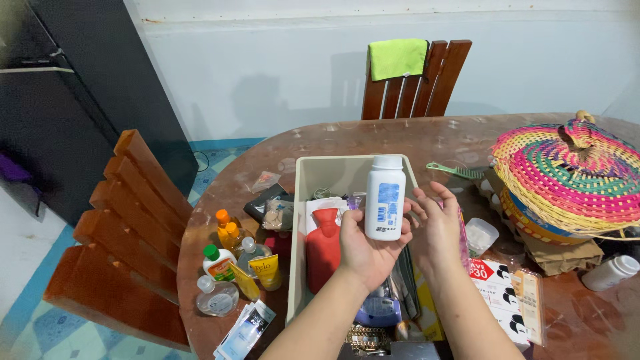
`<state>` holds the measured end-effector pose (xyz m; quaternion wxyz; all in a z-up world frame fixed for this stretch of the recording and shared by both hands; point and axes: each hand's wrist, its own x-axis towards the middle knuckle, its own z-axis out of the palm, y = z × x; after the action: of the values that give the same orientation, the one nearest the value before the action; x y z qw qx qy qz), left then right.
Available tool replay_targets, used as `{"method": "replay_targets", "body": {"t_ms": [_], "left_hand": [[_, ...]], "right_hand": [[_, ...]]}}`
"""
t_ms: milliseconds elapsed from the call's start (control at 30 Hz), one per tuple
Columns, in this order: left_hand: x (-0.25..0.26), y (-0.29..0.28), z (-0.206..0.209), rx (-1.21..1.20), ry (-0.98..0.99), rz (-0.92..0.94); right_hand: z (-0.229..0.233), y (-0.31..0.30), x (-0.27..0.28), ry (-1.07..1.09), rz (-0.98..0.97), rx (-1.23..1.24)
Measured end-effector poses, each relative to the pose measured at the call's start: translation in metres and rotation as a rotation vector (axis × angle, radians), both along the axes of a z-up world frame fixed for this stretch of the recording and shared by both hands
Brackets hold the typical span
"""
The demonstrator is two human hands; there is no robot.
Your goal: The person sorts various personal care and household items from a plastic bin onto a round wooden table. They handle bottles, tubes, a hair clip, a hot water bottle, and packaged goods, placing them on the table surface.
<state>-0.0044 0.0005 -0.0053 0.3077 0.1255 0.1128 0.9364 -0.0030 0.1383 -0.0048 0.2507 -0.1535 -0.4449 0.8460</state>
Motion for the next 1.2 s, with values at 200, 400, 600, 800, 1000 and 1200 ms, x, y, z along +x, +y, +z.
{"method": "replay_targets", "body": {"t_ms": [200, 400, 600, 800, 1000, 1200], "left_hand": [[-0.005, 0.003, -0.005, -0.119, 0.018, 0.113], [-0.01, 0.017, -0.019, -0.793, 0.54, 0.813], [0.003, 0.029, -0.034, -0.73, 0.811, 0.952], [0.001, 0.029, -0.03, -0.493, 0.788, 0.768], [-0.003, 0.019, -0.026, -0.679, 0.803, 0.729], [-0.004, 0.011, -0.022, -0.982, 0.884, 0.726]], "right_hand": [[-0.006, 0.0, -0.003, 0.053, 0.109, 0.042], [-0.015, -0.017, -0.004, 0.245, 0.276, 0.351], [0.007, -0.014, 0.011, 0.17, 0.43, 0.055], [0.015, -0.013, 0.012, 0.206, 0.381, -0.031], [0.01, -0.009, 0.007, 0.193, 0.38, 0.026], [-0.008, -0.002, 0.002, 0.131, 0.18, 0.382]]}}
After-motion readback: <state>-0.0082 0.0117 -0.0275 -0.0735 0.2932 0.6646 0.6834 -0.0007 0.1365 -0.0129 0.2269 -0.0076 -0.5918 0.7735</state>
